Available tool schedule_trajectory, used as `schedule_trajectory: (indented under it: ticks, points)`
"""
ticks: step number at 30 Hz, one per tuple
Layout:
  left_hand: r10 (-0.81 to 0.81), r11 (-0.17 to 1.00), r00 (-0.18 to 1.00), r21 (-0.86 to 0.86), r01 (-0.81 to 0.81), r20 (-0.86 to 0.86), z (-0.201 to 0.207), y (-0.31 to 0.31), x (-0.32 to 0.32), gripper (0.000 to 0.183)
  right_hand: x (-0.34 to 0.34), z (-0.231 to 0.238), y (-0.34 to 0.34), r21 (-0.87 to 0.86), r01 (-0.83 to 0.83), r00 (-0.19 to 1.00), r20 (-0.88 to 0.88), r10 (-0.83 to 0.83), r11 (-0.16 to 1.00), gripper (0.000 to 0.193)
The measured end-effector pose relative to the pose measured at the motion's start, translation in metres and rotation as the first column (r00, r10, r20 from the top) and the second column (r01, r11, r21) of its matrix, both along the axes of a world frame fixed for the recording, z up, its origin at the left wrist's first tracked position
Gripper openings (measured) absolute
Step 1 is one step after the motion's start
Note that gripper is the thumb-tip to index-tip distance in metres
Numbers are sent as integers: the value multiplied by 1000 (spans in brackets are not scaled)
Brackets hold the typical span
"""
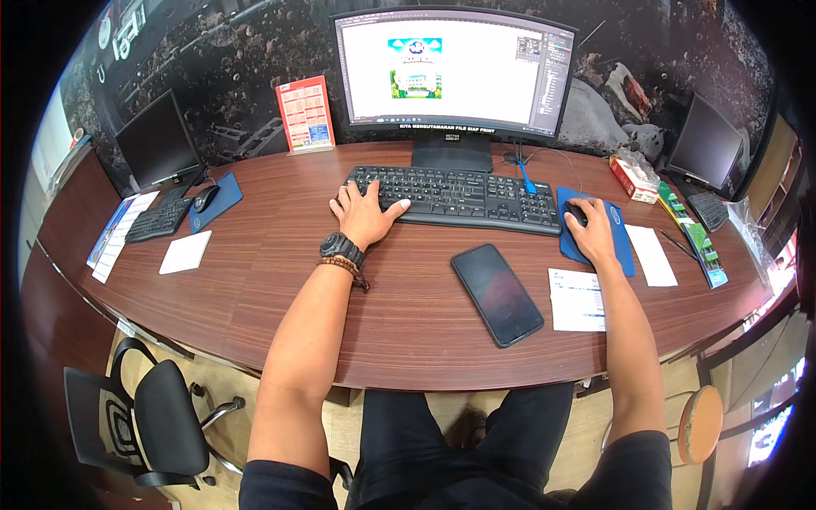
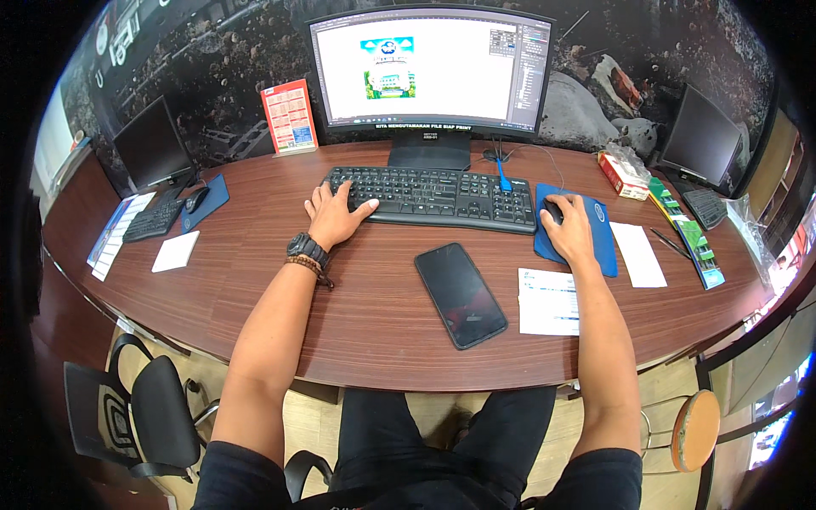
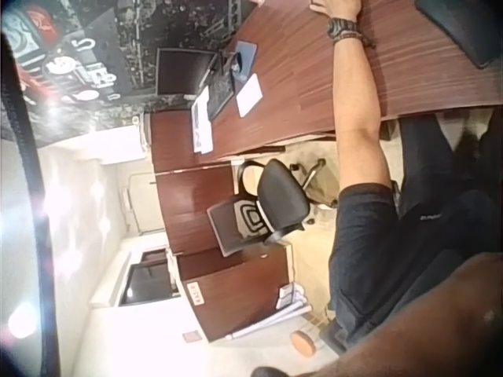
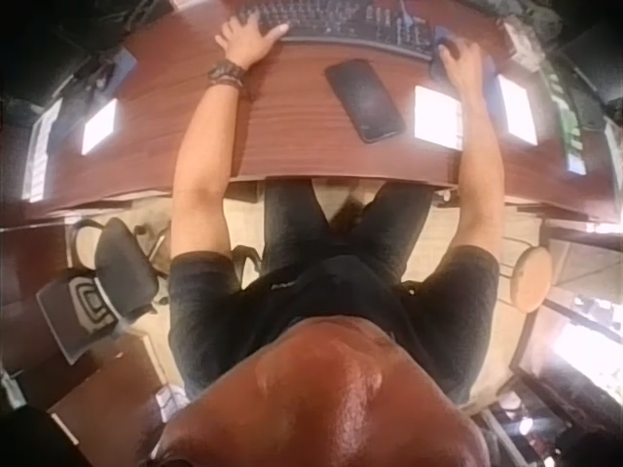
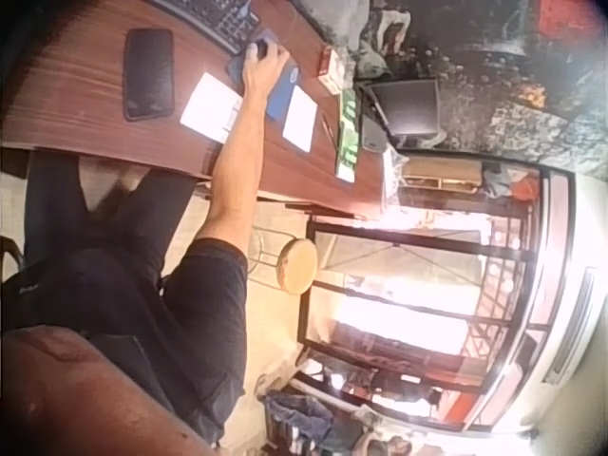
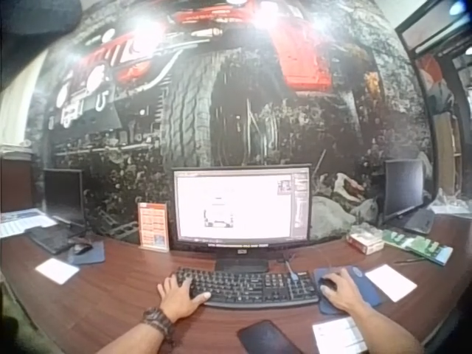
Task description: Designing a poster/graphic using design software on a computer.
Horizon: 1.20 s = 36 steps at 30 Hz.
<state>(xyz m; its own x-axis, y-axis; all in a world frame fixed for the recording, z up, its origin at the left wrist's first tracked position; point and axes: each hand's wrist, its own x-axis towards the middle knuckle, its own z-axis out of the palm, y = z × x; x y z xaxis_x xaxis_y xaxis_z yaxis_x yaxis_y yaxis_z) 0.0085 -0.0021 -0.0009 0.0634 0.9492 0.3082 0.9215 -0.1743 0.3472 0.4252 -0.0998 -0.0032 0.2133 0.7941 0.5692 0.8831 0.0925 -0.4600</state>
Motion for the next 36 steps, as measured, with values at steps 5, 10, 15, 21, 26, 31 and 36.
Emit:
schedule_trajectory:
  ticks: [5, 10, 15, 21, 26, 31, 36]
  points:
    - [-6, 1000, 1000, -4, 6, -4, 0, 0, -2, 91, 0, -1, 1, 16, -1, 1000, -7, 1, 1000, 35]
    - [-4, 1000, 1000, -9, 4, -13, 1, 0, -1, 91, 1, -2, 2, 29, -16, 1000, -1, 16, 999, 35]
    - [-4, 1000, 1000, -2, 3, -17, 0, 0, -2, 91, -1, -1, 1, 25, -17, 1000, -10, 17, 1000, 35]
    - [-7, 1000, 1000, 3, 7, -13, 0, 0, -1, 89, 0, 0, 0, 2, 5, 1000, -6, -5, 1000, 35]
    - [-3, 1000, 1000, 3, 3, -20, 0, 0, -2, 89, -1, 0, 1, -1, 4, 1000, -9, -4, 1000, 35]
    - [-2, 1000, 1000, 7, 2, -17, 0, 0, -1, 89, 1, -1, 2, 0, 1, 1000, -2, -1, 1000, 35]
    - [-5, 1000, 1000, 17, 5, -2, 0, 0, 1, 88, -2, 2, -1, 41, 20, 998, 60, -22, 999, 33]
